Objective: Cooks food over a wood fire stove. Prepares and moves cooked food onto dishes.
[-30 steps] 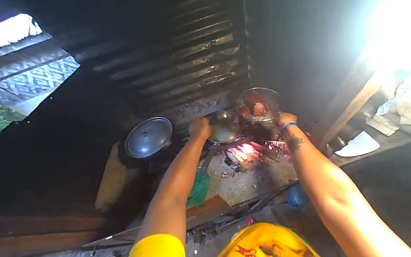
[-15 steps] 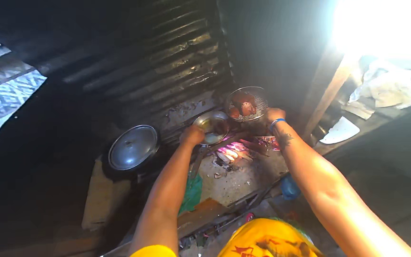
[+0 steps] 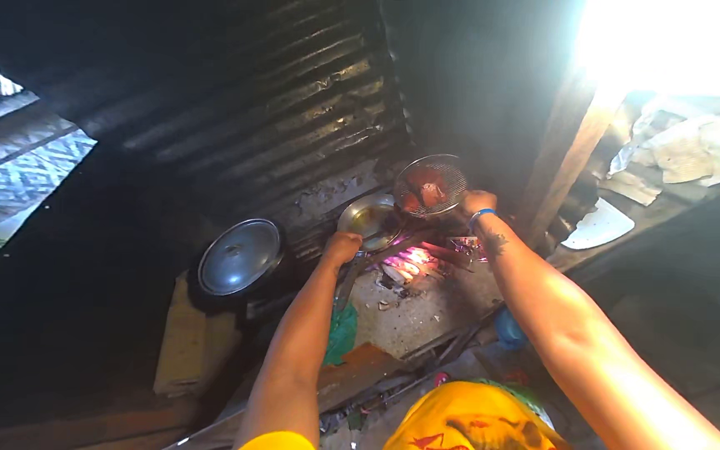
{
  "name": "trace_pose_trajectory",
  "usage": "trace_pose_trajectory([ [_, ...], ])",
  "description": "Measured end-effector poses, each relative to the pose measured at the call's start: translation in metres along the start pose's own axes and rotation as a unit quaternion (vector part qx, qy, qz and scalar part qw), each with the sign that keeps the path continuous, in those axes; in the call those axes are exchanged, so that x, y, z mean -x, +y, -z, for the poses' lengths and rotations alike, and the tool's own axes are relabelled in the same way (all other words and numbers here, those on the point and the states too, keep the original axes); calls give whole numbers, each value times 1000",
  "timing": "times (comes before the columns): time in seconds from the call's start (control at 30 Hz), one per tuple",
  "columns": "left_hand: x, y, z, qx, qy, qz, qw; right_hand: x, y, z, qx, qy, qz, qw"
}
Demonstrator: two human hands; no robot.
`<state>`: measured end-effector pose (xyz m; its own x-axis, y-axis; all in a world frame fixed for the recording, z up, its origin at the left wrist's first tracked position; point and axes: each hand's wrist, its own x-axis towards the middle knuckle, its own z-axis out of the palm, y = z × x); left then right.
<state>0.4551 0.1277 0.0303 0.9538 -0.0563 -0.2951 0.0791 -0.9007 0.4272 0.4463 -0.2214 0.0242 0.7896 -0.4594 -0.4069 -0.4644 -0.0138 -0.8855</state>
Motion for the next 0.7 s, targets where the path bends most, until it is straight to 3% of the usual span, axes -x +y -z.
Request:
trace_pose_trajectory([
  [0.27, 1, 3, 0, 17, -16, 20, 1000, 9, 5, -6, 87, 13, 0, 996],
  [0.5, 0, 0, -5, 32, -11, 7, 999, -1, 16, -24, 62, 35, -2, 997],
  [0.63, -7, -2, -6, 43, -4, 2, 999, -6, 19, -45, 107, 17, 5, 994],
  [0.7, -2, -4, 0, 65, -9, 10, 998, -10, 21, -59, 72, -4, 8, 997],
])
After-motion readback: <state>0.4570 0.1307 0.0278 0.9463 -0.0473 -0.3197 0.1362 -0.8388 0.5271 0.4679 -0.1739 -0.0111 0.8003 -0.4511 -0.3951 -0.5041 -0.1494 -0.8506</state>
